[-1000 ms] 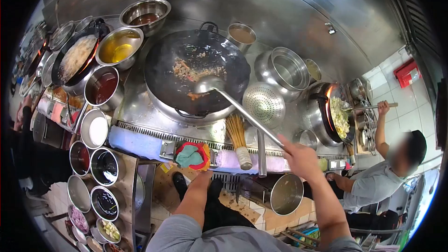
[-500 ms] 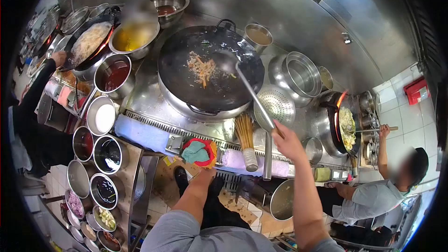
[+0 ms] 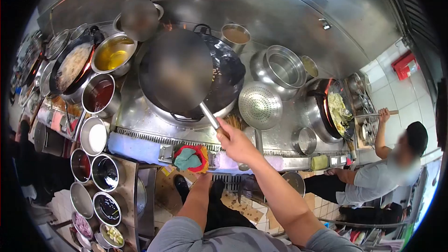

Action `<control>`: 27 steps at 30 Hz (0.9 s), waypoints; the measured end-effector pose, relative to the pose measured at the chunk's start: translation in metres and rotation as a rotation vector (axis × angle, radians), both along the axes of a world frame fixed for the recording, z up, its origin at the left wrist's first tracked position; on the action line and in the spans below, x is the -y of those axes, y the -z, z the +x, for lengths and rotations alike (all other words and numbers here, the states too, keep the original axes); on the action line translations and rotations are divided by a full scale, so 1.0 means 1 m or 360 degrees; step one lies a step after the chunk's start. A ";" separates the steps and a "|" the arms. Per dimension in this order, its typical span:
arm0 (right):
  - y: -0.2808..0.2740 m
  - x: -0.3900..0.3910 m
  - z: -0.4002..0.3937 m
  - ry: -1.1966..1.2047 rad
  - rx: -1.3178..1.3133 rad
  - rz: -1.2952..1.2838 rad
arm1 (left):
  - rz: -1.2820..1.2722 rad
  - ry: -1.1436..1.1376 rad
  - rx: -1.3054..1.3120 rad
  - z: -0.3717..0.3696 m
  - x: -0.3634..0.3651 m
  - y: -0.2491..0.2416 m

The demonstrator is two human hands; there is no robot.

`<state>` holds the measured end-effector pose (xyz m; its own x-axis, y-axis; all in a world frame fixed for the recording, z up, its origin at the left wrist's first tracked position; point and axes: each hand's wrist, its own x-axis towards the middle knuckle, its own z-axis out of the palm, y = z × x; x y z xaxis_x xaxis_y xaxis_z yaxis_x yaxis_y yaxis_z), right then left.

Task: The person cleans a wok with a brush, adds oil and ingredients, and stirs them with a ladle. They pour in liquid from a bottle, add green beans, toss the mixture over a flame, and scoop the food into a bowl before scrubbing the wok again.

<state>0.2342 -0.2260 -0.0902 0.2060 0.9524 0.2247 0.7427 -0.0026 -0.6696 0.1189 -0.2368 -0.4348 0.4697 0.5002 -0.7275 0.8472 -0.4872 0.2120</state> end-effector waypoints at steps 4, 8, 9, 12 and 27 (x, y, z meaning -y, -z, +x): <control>-0.026 0.026 0.021 0.0186 -0.1455 -0.0894 | -0.0008 -0.0003 -0.0012 -0.001 0.003 0.000; -0.036 0.033 0.045 0.0578 -0.1226 -0.0872 | -0.0026 -0.0013 -0.0004 -0.003 0.007 0.001; -0.035 0.034 0.047 0.0695 -0.1056 -0.0819 | -0.0030 -0.0018 0.0001 -0.004 0.008 0.000; 0.029 0.029 0.068 0.0614 -0.0108 -0.0335 | -0.0031 -0.0016 -0.0004 -0.006 0.011 0.000; -0.033 0.058 0.061 0.0346 0.0742 -0.1042 | -0.0023 0.0012 -0.0028 -0.004 0.007 0.000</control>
